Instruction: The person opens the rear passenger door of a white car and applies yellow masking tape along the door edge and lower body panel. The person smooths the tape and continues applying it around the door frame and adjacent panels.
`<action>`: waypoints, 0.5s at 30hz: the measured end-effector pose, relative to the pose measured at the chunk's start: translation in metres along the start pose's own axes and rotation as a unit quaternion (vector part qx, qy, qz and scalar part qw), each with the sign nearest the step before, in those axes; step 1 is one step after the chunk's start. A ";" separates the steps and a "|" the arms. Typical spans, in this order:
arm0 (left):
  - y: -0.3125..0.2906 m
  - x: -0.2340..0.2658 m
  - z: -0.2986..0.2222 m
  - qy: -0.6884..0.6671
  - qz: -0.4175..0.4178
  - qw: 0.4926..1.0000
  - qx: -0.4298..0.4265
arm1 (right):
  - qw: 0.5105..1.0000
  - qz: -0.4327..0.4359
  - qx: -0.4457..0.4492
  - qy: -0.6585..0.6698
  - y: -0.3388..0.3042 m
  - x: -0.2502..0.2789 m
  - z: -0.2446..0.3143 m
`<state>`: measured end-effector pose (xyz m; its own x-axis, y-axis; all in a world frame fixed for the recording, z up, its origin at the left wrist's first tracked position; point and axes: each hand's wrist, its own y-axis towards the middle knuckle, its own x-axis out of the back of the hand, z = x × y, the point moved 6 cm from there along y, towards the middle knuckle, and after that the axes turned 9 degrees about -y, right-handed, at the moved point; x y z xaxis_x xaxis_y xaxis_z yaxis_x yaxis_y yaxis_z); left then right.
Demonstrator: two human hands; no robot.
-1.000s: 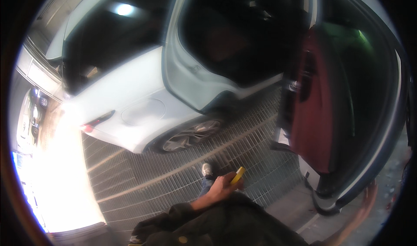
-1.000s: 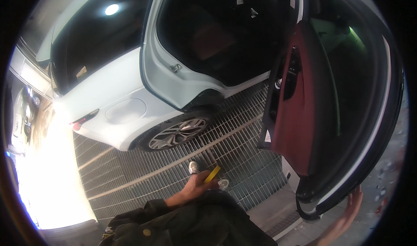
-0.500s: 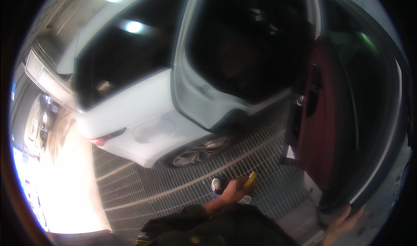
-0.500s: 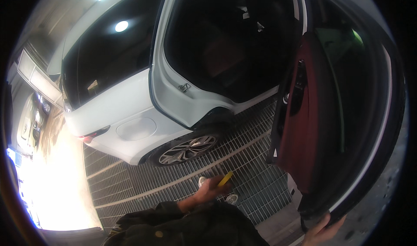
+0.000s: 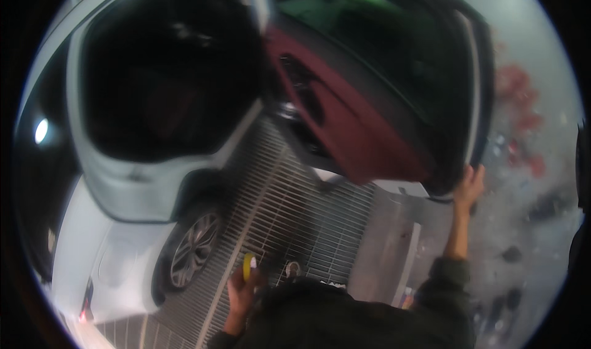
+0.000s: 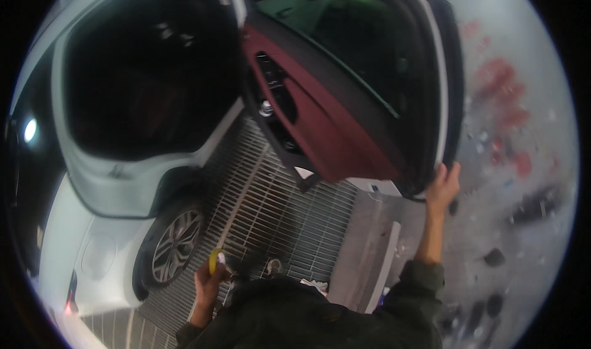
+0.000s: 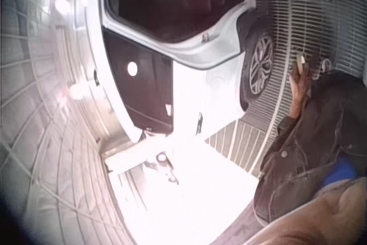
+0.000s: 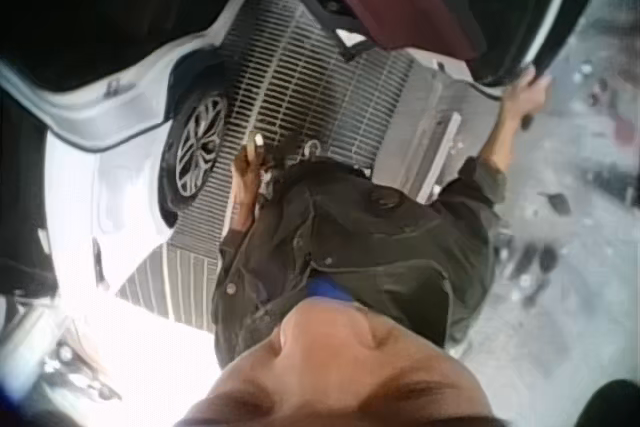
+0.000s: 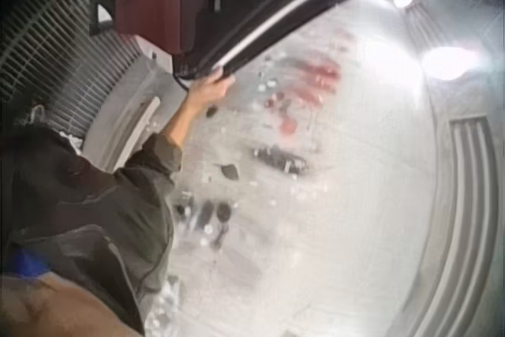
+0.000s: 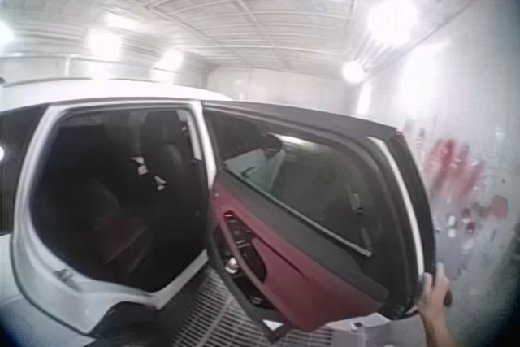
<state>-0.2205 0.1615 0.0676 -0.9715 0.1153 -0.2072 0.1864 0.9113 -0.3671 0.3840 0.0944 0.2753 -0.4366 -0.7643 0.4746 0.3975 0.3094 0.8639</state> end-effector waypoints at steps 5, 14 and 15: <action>0.002 0.005 0.003 0.023 -0.023 0.999 -0.011 | 0.995 0.031 -0.032 0.092 0.009 -0.017 0.002; 0.001 0.037 0.020 0.033 -0.024 0.999 -0.033 | 0.997 0.072 0.010 0.037 0.047 -0.029 0.006; 0.009 0.062 0.014 0.033 -0.019 0.999 -0.028 | 0.997 0.077 0.003 0.030 0.048 -0.028 0.026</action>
<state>-0.2771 0.1717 0.0390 -0.9856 0.1046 -0.1330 0.1428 0.9358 -0.3223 0.3947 0.1449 0.3084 -0.3222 -0.7402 0.5902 0.4507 0.4283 0.7832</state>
